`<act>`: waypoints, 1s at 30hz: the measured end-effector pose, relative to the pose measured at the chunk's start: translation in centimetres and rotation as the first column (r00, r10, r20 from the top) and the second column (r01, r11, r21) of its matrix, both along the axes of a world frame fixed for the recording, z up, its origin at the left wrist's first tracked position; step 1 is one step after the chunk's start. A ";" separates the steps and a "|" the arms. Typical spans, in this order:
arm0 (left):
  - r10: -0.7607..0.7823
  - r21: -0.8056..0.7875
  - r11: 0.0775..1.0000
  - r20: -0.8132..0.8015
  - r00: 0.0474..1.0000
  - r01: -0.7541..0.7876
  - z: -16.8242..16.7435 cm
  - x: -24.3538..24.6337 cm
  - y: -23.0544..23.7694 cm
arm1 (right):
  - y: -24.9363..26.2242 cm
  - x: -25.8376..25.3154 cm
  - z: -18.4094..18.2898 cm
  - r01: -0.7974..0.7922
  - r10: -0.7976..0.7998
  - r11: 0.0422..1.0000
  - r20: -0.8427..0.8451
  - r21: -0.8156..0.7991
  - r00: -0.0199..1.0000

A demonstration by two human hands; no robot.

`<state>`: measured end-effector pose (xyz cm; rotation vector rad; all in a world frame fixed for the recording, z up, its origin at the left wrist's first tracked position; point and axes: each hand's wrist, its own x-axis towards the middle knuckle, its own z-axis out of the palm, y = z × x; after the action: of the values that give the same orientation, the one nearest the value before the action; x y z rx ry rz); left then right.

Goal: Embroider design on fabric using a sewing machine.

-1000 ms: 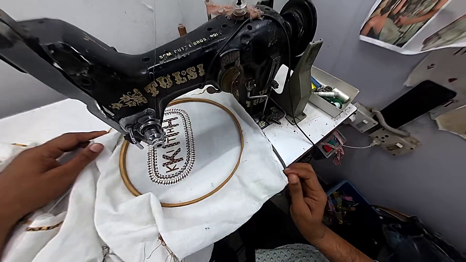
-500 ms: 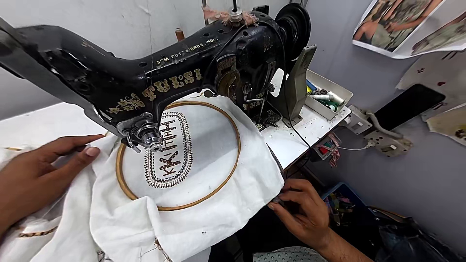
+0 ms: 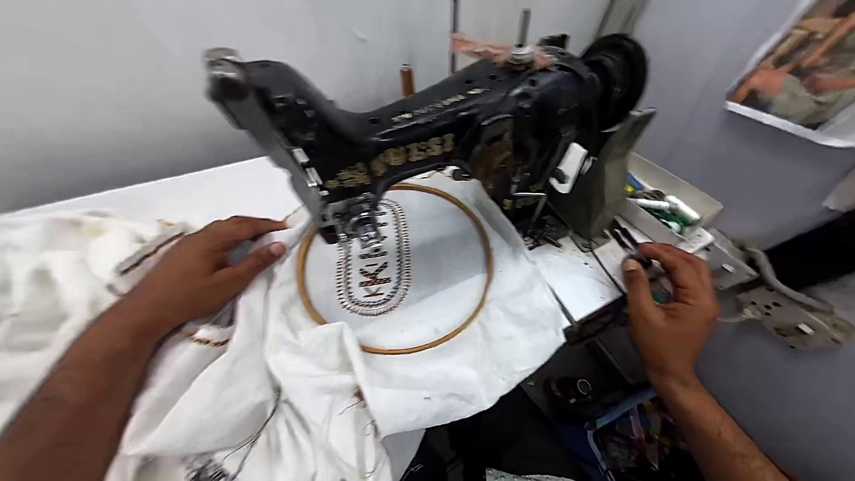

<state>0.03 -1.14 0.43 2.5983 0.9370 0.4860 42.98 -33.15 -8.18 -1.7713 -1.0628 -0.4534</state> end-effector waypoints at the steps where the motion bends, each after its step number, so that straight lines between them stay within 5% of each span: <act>1: -0.014 0.025 1.000 -0.020 1.000 0.015 -0.1 -0.1 0.1 | 0.4 -0.9 0.6 -0.011 0.011 1.000 0.032 0.009 0.999; 5: -0.037 0.026 0.999 -0.042 0.998 0.038 -0.4 -0.2 0.4 | 3.5 -6.5 2.9 -0.309 0.295 0.949 0.175 0.059 0.939; 9: -0.042 0.083 0.996 0.028 0.999 0.039 -0.8 0.1 0.6 | 10.4 -10.9 5.2 -0.589 0.675 0.733 0.257 -0.341 0.691; 12: -0.055 0.223 0.974 0.088 0.995 0.034 -0.4 1.0 -0.5 | 17.0 -11.8 7.2 -0.559 0.778 0.606 0.274 -0.566 0.566; 16: -0.171 0.211 0.963 -0.009 0.985 0.170 1.3 2.6 -4.5 | 22.2 -12.5 10.6 -0.377 0.715 0.452 0.076 -0.808 0.695; 21: -0.157 0.181 0.960 -0.275 0.948 0.212 1.3 3.0 -6.5 | 22.2 -12.3 10.8 -0.300 0.596 0.542 0.107 -0.785 0.796; 24: -0.097 0.239 0.952 -0.355 0.930 0.190 1.6 2.6 -6.1 | 19.8 -11.6 10.9 -0.139 0.490 0.500 0.147 -0.855 0.859; 30: -0.129 0.172 0.962 -0.396 0.909 0.211 1.0 2.1 -5.2 | 16.4 -10.3 9.7 -0.253 0.604 0.588 0.209 -0.768 0.769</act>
<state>2.10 -6.33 1.39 3.0048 0.7902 0.0274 32.66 -16.80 1.50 -1.9672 -2.2073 -0.1220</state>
